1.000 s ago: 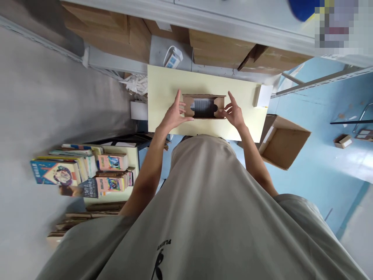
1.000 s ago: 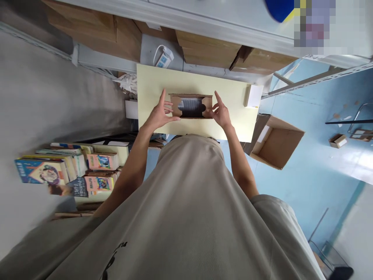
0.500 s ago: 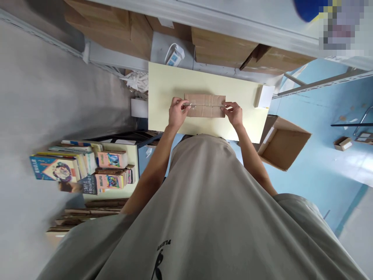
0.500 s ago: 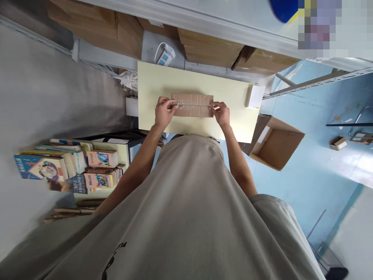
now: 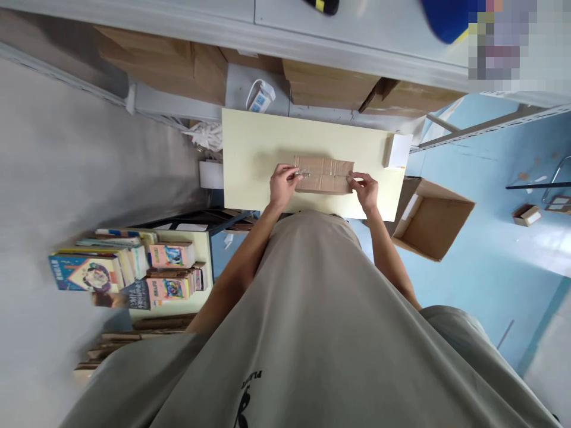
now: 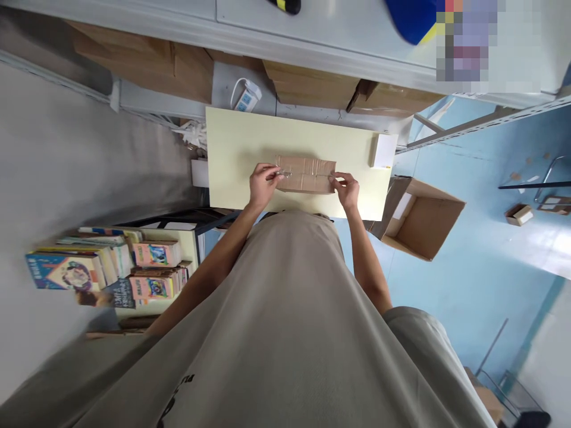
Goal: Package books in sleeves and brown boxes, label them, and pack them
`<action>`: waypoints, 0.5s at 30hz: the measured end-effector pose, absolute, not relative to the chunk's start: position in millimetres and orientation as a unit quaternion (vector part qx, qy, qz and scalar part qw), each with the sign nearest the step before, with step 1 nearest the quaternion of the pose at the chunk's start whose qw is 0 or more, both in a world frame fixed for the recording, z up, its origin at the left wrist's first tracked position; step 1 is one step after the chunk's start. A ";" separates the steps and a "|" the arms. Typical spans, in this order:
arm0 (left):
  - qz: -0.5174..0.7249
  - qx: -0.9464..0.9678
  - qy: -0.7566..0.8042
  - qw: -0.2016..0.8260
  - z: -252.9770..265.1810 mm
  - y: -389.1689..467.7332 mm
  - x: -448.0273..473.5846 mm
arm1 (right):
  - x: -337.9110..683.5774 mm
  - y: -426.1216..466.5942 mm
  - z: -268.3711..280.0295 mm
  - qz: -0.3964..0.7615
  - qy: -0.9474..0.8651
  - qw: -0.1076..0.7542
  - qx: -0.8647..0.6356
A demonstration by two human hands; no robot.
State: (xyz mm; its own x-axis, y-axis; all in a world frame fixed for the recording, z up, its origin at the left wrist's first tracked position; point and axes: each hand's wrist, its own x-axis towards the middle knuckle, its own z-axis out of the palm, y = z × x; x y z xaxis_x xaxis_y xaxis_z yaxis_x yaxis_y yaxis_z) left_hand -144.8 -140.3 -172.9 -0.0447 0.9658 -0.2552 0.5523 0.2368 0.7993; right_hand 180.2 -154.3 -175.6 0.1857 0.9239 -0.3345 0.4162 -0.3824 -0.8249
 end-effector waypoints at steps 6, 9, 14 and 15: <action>0.249 0.562 0.667 0.420 -176.9 -147.9 -146.0 | 183.3 -160.4 -171.3 0.452 -0.431 0.291 -0.725; 0.232 0.572 0.663 0.424 -173.3 -137.9 -152.8 | 179.6 -156.9 -167.1 0.456 -0.426 0.289 -0.726; 0.198 0.638 0.646 0.371 -144.5 -104.2 -154.2 | 181.1 -140.3 -141.8 0.420 -0.504 0.269 -0.706; 0.207 0.652 0.637 0.356 -134.9 -94.1 -151.3 | 183.3 -131.8 -132.0 0.395 -0.536 0.271 -0.695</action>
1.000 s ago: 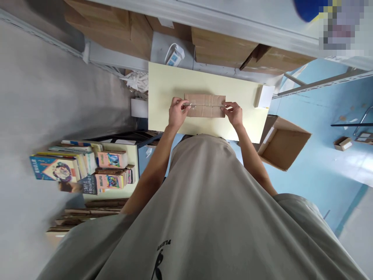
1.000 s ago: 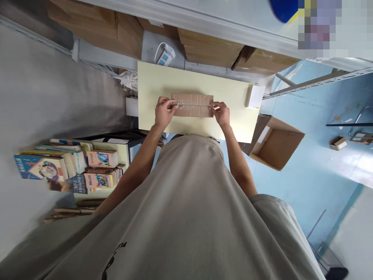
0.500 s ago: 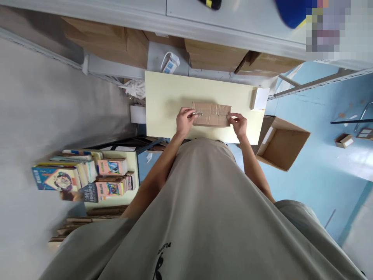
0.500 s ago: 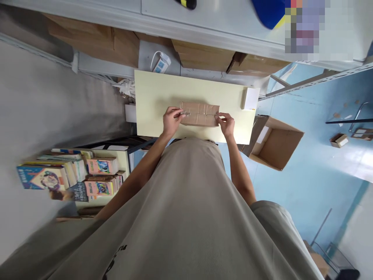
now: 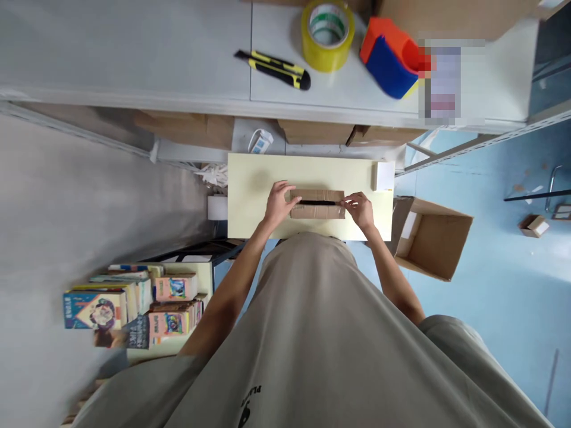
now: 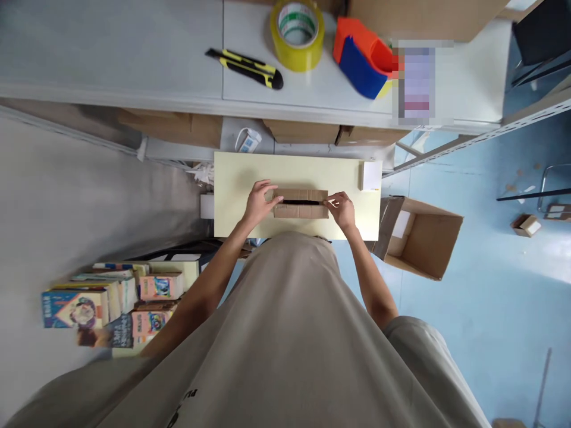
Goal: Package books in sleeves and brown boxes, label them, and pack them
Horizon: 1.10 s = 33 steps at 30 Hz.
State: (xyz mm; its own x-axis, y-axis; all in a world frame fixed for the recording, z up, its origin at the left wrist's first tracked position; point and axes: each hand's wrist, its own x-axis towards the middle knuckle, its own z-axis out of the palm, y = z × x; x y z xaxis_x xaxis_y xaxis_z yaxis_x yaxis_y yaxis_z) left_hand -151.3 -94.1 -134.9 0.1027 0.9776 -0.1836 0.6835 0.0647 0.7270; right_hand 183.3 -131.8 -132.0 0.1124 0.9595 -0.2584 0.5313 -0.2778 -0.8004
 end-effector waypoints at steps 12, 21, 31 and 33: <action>0.458 0.746 0.400 0.270 20.5 53.5 -26.8 | 191.4 80.6 70.0 0.008 -0.664 0.192 -0.723; 0.471 0.709 0.410 0.328 5.4 28.0 -14.7 | 171.8 100.6 60.7 0.039 -0.649 0.091 -0.754; 0.483 0.520 0.485 0.510 -44.8 -112.7 -66.7 | 145.1 -88.5 -5.2 0.460 -0.585 0.353 -0.567; 0.470 0.500 0.503 0.526 -47.8 -131.3 -77.6 | 125.6 -113.3 -22.1 0.541 -0.532 0.383 -0.527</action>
